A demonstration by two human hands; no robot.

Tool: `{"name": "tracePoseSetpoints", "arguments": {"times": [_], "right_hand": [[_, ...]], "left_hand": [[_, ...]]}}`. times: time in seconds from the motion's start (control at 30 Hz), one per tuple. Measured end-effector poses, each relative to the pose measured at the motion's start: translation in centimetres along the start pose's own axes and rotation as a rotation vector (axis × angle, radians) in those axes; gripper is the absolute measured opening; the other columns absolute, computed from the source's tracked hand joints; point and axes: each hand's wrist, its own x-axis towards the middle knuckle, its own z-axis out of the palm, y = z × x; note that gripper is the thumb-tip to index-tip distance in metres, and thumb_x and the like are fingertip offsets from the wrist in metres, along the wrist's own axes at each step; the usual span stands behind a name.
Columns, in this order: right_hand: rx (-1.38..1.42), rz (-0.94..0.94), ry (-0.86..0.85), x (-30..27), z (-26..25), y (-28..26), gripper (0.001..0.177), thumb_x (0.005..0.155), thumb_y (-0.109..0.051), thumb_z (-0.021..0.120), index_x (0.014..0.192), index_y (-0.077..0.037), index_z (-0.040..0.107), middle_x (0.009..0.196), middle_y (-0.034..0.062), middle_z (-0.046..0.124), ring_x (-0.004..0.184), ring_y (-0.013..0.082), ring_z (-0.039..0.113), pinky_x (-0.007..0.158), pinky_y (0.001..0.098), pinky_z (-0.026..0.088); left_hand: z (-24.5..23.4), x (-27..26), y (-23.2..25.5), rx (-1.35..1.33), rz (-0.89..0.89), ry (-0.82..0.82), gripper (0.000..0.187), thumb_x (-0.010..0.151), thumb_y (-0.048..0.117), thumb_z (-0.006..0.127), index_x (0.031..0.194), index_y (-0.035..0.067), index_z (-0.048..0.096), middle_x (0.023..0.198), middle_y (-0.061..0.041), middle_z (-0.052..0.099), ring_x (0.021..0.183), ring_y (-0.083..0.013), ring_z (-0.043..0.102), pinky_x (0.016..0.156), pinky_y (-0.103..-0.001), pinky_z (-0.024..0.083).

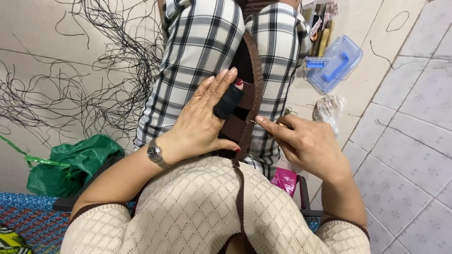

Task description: Repairing a brown sandal by sewing the straps back onto the sole using a needle, thread, and pliers.

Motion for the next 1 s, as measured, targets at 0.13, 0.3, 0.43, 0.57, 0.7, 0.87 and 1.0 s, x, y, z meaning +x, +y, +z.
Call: {"name": "tracePoseSetpoints", "arguments": {"times": [0.13,0.3,0.43,0.57,0.7,0.87,1.0], "right_hand": [[0.015,-0.028,-0.011,0.5,-0.3,0.2,0.052,0.087,-0.01,0.069,0.137,-0.024,0.066,0.075,-0.0015,0.058,0.048,0.0112,0.048,0.037,0.0286,0.035],[-0.045,0.021,-0.142,0.9,-1.1,-0.7,0.055,0.084,-0.001,0.066,0.137,-0.015,0.067,0.065,-0.0006,0.055,0.041,0.0074,0.043,0.029,0.0218,0.039],[-0.251,0.09,-0.239,1.0,-1.8,-2.9,0.06,0.082,-0.003,0.062,0.142,-0.014,0.063,0.068,0.0069,0.061,0.032,0.0073,0.041,0.02,0.0226,0.035],[-0.019,0.071,-0.247,1.6,-0.7,-1.4,0.061,0.076,-0.002,0.066,0.137,-0.006,0.064,0.071,0.0106,0.064,0.039,0.0131,0.054,0.026,0.0262,0.047],[0.269,0.085,-0.158,1.8,-0.4,-0.4,0.063,0.069,0.003,0.067,0.131,-0.006,0.068,0.076,0.0062,0.068,0.047,0.0155,0.056,0.041,0.03,0.05],[0.116,0.068,-0.281,0.9,-1.3,0.0,0.051,0.087,-0.011,0.066,0.138,-0.01,0.063,0.079,0.0052,0.067,0.046,0.0113,0.054,0.033,0.0249,0.048],[0.23,0.04,-0.168,1.7,-1.4,0.2,0.057,0.074,-0.001,0.069,0.13,-0.007,0.068,0.082,0.0069,0.068,0.048,0.0159,0.055,0.04,0.0306,0.048]], "left_hand": [[0.4,0.1,-0.1,0.007,-0.008,-0.01,0.148,0.056,0.069,0.099,0.161,0.006,0.016,0.169,-0.022,0.008,0.159,-0.0325,0.006,0.132,-0.046,0.008],[0.8,0.3,0.0,0.001,-0.007,0.022,0.149,0.053,0.066,0.104,0.161,0.009,0.019,0.17,-0.018,0.014,0.159,-0.0295,0.013,0.133,-0.046,0.014],[0.9,0.9,0.3,-0.085,0.045,0.121,0.132,0.052,0.051,0.106,0.154,0.008,0.035,0.163,-0.018,0.032,0.155,-0.0334,0.03,0.13,-0.049,0.02],[0.9,1.4,-0.4,-0.099,0.075,0.139,0.113,0.06,0.043,0.1,0.148,0.002,0.043,0.157,-0.017,0.043,0.15,-0.0317,0.037,0.126,-0.046,0.024],[1.0,1.3,-1.0,-0.096,0.09,0.1,0.115,0.06,0.05,0.099,0.149,0.002,0.044,0.159,-0.019,0.041,0.151,-0.0299,0.032,0.125,-0.044,0.023],[0.8,1.2,-0.4,-0.12,0.092,0.068,0.109,0.064,0.054,0.096,0.147,0.0,0.05,0.159,-0.022,0.038,0.151,-0.0326,0.03,0.124,-0.047,0.017],[0.3,1.7,-0.6,-0.141,0.11,0.117,0.104,0.063,0.049,0.096,0.143,-0.003,0.054,0.156,-0.023,0.04,0.148,-0.033,0.038,0.122,-0.046,0.027]]}}
